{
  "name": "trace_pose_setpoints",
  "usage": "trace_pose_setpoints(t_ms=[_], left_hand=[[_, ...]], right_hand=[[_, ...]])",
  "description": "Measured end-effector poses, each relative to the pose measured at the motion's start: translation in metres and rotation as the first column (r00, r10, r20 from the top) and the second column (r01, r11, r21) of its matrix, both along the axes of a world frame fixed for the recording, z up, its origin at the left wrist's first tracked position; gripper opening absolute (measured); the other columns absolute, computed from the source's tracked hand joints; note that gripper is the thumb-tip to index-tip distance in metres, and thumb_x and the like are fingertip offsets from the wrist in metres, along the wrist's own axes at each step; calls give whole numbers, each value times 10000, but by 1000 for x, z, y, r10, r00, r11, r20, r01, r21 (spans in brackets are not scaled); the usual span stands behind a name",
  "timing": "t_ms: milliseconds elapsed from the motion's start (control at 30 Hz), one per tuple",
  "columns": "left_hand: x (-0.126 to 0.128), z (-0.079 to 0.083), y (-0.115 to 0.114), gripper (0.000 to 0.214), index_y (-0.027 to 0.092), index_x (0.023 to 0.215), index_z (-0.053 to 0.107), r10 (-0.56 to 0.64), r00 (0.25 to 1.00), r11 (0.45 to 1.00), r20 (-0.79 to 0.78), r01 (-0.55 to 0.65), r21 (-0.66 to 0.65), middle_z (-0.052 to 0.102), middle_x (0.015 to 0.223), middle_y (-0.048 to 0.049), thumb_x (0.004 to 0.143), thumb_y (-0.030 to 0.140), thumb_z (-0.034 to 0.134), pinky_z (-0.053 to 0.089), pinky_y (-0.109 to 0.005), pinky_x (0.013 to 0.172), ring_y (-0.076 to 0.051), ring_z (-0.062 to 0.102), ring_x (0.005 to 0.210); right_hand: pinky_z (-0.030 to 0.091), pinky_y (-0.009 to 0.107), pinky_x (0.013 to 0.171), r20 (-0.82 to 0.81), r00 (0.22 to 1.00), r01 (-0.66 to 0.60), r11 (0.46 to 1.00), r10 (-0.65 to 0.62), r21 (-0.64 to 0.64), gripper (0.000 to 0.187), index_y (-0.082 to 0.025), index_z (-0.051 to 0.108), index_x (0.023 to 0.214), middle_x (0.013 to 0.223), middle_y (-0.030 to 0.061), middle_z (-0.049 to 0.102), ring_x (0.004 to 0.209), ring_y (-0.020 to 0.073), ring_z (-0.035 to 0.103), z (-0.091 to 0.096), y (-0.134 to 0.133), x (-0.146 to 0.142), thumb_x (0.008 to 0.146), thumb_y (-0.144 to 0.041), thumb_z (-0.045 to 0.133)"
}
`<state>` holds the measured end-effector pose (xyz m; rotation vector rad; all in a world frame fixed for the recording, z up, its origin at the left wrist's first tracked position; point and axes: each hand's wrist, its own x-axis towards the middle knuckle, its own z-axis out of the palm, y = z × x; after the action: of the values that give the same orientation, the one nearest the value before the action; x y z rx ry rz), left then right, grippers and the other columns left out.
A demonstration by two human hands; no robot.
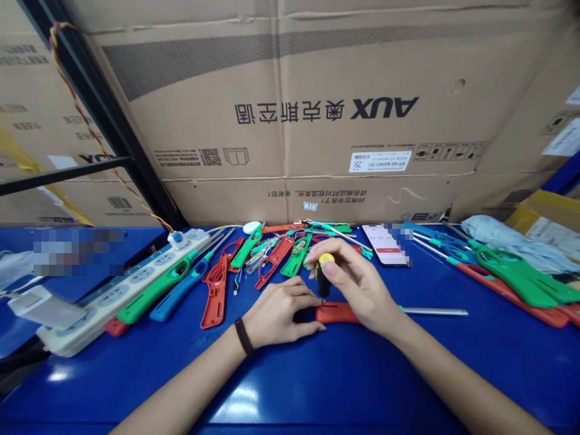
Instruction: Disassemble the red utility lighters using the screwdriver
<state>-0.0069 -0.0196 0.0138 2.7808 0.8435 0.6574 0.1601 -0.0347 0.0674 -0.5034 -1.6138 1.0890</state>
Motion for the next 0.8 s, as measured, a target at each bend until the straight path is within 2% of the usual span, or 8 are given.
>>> trace_pose_setpoints(t_ms=[133,200,300,433,500,567,667,800], left_hand=[[0,0,0,309,209,1021,672,5,1000,999,4,-5,-34,687,952,-34,812,429,612,500,-317,799,-192,608,888],[0,-1,0,301,204,1004,677,10,1000,999,6,-10,-49,687,961,-33,808,426,618,496,-316,817,-195,602,896],[0,-1,0,300,201,984,681,19,1000,998,16,-18,-64,689,960,-32,798,430,626,497,-315,818,-199,600,895],[0,-2,0,281,217,1004,678,35,999,998,14,-34,-59,688,967,-41,790,393,632,496,-337,830,-214,609,912],[0,-2,0,277,219,1004,675,27,1000,998,14,-27,-55,690,958,-38,792,390,625,503,-335,804,-217,611,901],[0,-3,0,274,217,1001,672,16,1000,999,24,-15,-50,692,939,-33,797,390,617,509,-321,767,-210,609,879],[1,-4,-1,261,218,984,672,29,998,999,49,-28,-30,691,906,-30,779,374,637,507,-322,764,-207,604,863],[2,-7,-2,243,225,971,656,49,996,999,69,-51,20,690,895,-28,742,304,648,520,-333,752,-213,620,837]], right_hand=[[388,216,519,-160,987,5,998,-14,-56,183,-250,400,865,815,-47,486,548,66,452,-5,1,-3,864,-284,580],[365,219,509,-153,988,-48,994,32,-102,112,-246,427,898,757,-46,444,548,75,425,-4,4,-4,926,-349,463],[400,256,615,-59,995,-91,986,83,-142,229,-224,496,969,748,-18,448,654,113,463,-2,6,-5,966,-382,330],[427,268,696,-93,995,-24,998,19,-54,171,-247,463,961,1005,12,511,770,118,505,-6,2,-9,858,-309,585],[417,252,654,-101,995,22,998,-27,-53,158,-257,443,930,931,-6,517,720,110,484,-11,-1,-11,867,-314,576],[404,247,660,-67,993,98,995,-100,-33,125,-260,477,978,866,-13,482,705,107,457,-15,-5,-10,898,-344,525],[412,282,738,-2,1000,30,997,-30,-74,317,-258,512,1100,919,22,489,762,124,471,-15,-8,-8,983,-396,251],[377,309,901,-63,998,20,999,-22,-30,116,-264,493,1024,1114,35,495,1024,150,477,-11,-8,-9,918,-312,493]])
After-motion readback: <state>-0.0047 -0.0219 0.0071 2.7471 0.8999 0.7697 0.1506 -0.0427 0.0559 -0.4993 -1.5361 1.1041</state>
